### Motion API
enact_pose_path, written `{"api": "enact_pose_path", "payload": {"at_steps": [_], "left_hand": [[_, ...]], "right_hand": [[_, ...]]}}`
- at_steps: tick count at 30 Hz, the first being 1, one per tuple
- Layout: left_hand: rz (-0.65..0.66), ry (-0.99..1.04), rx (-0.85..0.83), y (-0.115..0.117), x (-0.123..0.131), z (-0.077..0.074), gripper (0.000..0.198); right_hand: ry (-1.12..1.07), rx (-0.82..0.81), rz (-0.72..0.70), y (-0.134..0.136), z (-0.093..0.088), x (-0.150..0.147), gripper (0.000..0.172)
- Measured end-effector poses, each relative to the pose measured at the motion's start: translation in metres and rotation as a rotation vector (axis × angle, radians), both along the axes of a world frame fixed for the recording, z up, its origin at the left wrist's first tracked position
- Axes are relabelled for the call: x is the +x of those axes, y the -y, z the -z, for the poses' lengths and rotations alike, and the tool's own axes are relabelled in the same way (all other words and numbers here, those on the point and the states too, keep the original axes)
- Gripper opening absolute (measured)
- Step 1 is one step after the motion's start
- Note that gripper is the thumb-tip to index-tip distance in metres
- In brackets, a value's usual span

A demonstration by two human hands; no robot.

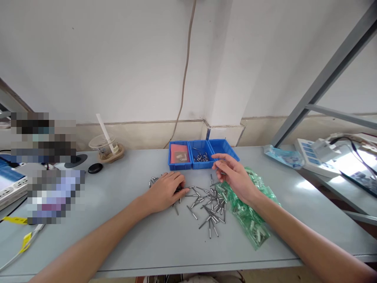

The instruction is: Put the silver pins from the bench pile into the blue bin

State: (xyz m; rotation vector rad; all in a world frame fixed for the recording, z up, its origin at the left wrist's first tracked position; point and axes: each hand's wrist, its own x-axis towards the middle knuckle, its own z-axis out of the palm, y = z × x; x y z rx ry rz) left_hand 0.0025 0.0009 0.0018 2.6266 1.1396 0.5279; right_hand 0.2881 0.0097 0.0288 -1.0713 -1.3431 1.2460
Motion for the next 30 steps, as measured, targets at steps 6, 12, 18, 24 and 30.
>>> {"api": "enact_pose_path", "payload": {"at_steps": [6,12,18,24,30], "left_hand": [[-0.005,-0.008,-0.002,0.000,0.001,0.000,0.024],[0.001,-0.007,0.014,0.000,0.001,0.000,0.022],[-0.002,0.000,0.012,0.000,0.000,0.002,0.023],[0.002,0.006,0.022,0.000,0.000,0.001,0.026],[0.004,0.002,0.021,-0.001,-0.001,0.002,0.023]], "right_hand": [[0.560,0.220,0.079,-0.004,0.011,0.004,0.018],[1.157,0.496,0.104,-0.002,0.022,0.004,0.016],[1.208,0.472,0.018,-0.003,0.026,0.005,0.014],[1.067,0.444,-0.012,-0.001,0.021,0.001,0.012],[0.859,0.331,0.008,0.002,0.016,0.002,0.012]]}}
